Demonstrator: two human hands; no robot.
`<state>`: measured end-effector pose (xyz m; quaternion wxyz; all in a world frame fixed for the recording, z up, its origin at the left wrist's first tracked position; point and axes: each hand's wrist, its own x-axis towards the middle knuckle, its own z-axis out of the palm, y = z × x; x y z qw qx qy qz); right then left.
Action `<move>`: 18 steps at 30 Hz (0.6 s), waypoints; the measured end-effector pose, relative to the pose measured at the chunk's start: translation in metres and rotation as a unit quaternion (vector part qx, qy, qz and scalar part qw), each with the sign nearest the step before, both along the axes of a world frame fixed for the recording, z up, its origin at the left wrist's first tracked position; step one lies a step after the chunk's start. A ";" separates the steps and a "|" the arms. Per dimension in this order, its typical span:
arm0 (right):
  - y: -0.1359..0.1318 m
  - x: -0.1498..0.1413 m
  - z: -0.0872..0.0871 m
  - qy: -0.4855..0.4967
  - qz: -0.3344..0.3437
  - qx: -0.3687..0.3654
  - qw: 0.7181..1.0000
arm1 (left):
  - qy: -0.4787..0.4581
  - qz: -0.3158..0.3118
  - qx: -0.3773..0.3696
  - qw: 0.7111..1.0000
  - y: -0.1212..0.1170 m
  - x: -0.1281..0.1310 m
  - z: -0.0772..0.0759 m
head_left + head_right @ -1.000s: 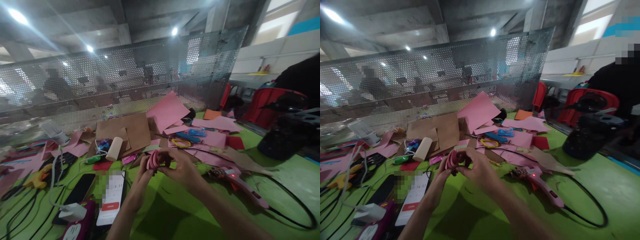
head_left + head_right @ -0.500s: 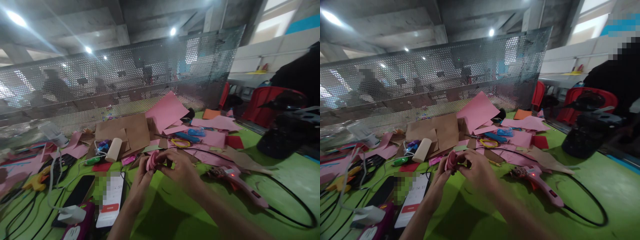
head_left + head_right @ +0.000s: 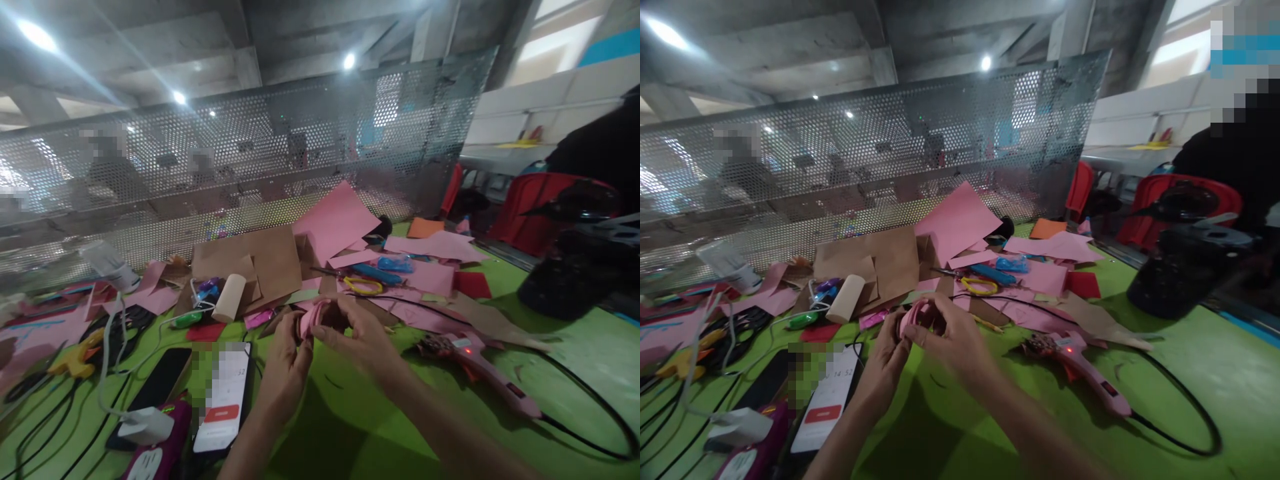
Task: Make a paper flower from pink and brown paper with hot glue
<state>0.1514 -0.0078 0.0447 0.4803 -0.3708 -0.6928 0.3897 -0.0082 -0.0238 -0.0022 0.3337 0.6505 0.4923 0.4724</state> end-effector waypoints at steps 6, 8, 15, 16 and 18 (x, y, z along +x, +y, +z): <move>0.007 0.004 -0.007 -0.003 -0.014 0.037 0.999 | -0.029 -0.047 -0.004 0.998 0.001 0.006 0.004; 0.008 0.005 -0.006 -0.014 -0.001 0.055 0.998 | -0.065 -0.063 -0.011 0.996 0.002 0.005 0.002; 0.014 0.012 -0.001 -0.025 0.081 0.052 0.995 | -0.155 -0.088 -0.037 0.983 0.005 0.004 -0.004; 0.014 0.013 0.000 -0.025 0.084 0.057 0.995 | -0.170 -0.093 -0.041 0.980 0.005 0.004 -0.005; 0.015 0.014 0.000 -0.019 0.089 0.062 0.994 | -0.194 -0.095 -0.048 0.975 0.004 0.004 -0.005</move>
